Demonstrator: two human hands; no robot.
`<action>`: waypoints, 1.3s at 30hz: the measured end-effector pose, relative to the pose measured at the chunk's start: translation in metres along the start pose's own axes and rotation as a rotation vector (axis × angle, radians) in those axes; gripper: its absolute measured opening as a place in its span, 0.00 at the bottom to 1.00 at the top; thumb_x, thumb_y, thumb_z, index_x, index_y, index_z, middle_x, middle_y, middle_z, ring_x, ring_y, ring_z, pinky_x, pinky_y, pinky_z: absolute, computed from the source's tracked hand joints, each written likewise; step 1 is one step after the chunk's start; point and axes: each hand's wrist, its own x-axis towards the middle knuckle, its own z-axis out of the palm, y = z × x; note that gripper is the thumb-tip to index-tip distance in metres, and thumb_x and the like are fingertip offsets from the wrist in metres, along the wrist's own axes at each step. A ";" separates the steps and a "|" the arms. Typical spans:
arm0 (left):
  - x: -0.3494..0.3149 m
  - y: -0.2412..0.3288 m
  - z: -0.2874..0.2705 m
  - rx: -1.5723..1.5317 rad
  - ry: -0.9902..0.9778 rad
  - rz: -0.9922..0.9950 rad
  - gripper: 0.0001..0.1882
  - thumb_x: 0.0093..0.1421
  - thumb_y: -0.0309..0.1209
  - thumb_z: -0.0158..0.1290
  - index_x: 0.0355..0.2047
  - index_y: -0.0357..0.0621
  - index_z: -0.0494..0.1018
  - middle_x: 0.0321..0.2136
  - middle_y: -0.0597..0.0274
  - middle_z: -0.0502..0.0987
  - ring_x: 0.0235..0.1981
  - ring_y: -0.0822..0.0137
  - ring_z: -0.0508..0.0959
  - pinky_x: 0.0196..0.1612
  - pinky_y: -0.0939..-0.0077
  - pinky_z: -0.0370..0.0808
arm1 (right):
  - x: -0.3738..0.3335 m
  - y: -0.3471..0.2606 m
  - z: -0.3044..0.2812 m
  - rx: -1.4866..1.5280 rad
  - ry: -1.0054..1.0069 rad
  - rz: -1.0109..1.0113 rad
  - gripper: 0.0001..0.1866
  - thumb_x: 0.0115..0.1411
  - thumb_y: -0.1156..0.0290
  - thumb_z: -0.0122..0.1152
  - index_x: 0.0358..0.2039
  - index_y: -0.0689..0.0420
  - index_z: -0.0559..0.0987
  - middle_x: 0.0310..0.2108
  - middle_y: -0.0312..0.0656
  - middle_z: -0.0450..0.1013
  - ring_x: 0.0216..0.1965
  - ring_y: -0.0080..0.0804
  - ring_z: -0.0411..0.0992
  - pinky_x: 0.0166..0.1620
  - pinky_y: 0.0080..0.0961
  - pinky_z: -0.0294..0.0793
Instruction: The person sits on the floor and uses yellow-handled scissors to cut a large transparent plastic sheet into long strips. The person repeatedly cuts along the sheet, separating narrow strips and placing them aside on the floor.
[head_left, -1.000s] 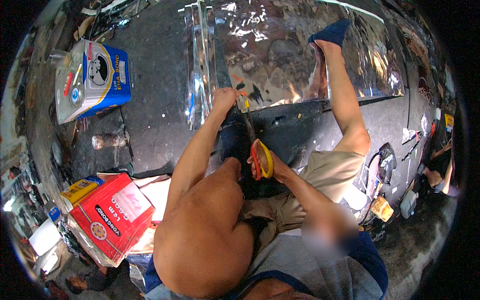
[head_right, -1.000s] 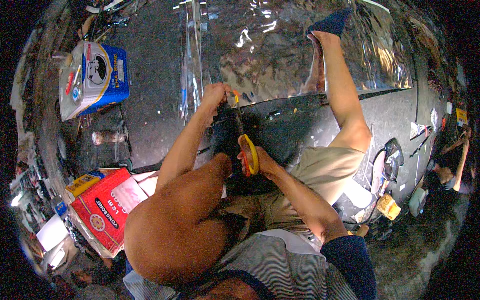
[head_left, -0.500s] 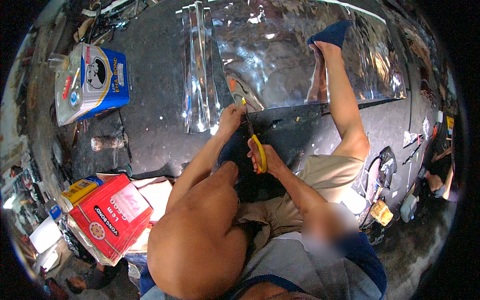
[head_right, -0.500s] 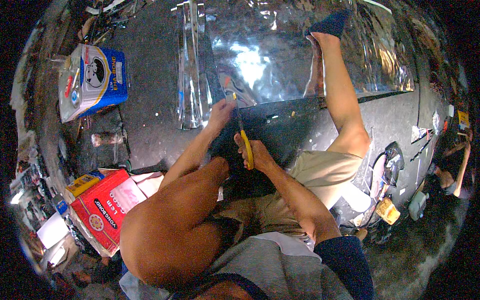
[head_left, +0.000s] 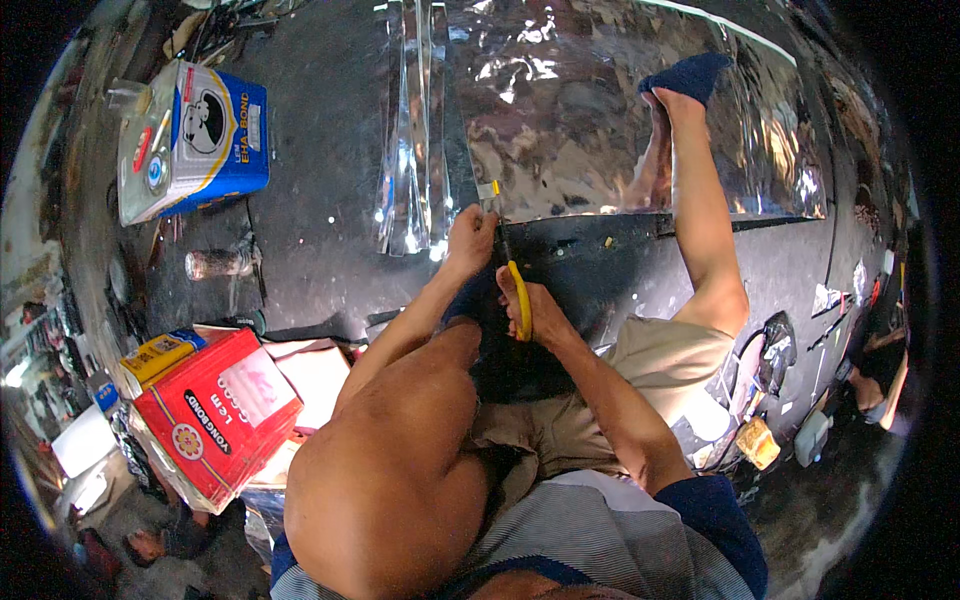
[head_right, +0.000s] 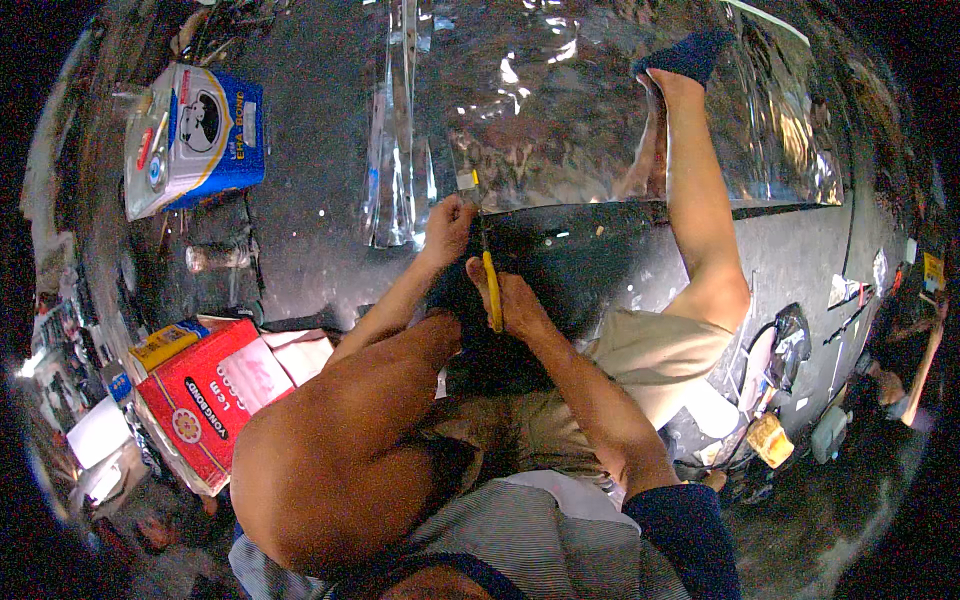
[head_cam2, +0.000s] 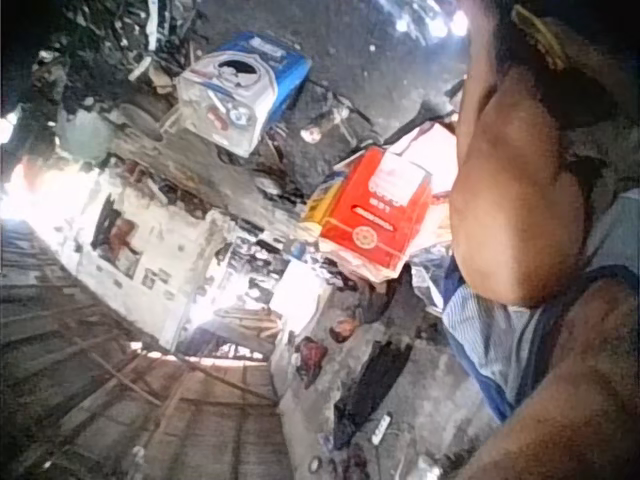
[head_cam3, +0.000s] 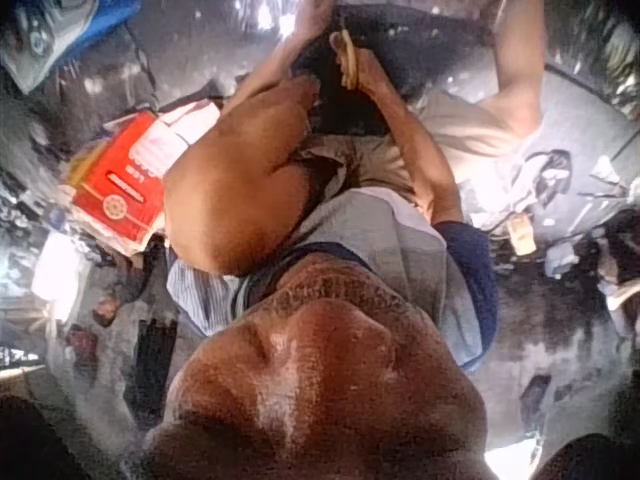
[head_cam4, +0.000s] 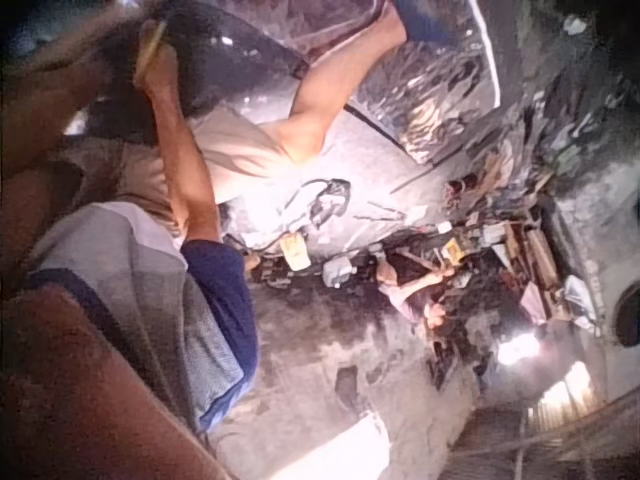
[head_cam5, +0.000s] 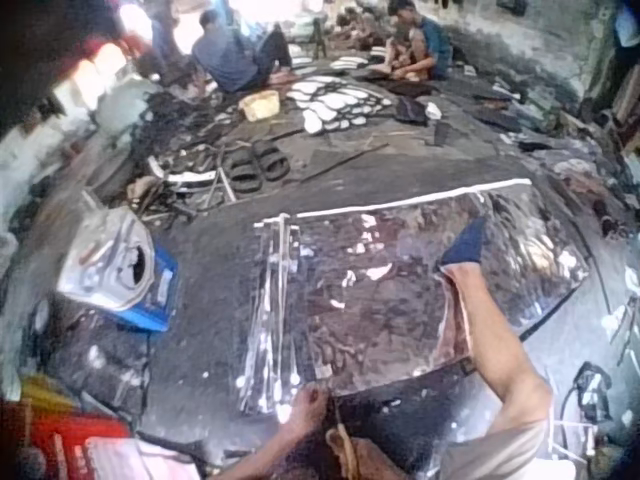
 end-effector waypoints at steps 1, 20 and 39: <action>-0.001 0.000 0.000 -0.015 0.005 -0.002 0.17 0.58 0.38 0.49 0.22 0.36 0.66 0.13 0.53 0.65 0.18 0.68 0.63 0.23 0.67 0.63 | -0.002 -0.002 0.000 0.010 -0.006 -0.010 0.43 0.50 0.25 0.37 0.15 0.60 0.72 0.11 0.42 0.66 0.15 0.35 0.70 0.22 0.32 0.69; 0.009 -0.006 0.005 -0.278 -0.048 -0.134 0.11 0.58 0.34 0.49 0.24 0.39 0.71 0.18 0.69 0.70 0.23 0.77 0.65 0.26 0.78 0.64 | 0.003 -0.022 -0.003 0.117 0.002 -0.019 0.41 0.49 0.28 0.45 0.19 0.63 0.70 0.08 0.34 0.59 0.09 0.24 0.63 0.13 0.21 0.65; 0.006 0.008 -0.016 -0.501 -0.144 -0.126 0.11 0.60 0.33 0.48 0.26 0.38 0.70 0.20 0.68 0.71 0.25 0.76 0.69 0.29 0.79 0.66 | 0.035 -0.059 -0.012 -0.004 0.035 -0.077 0.42 0.51 0.28 0.40 0.17 0.64 0.71 0.09 0.41 0.64 0.11 0.31 0.67 0.15 0.26 0.66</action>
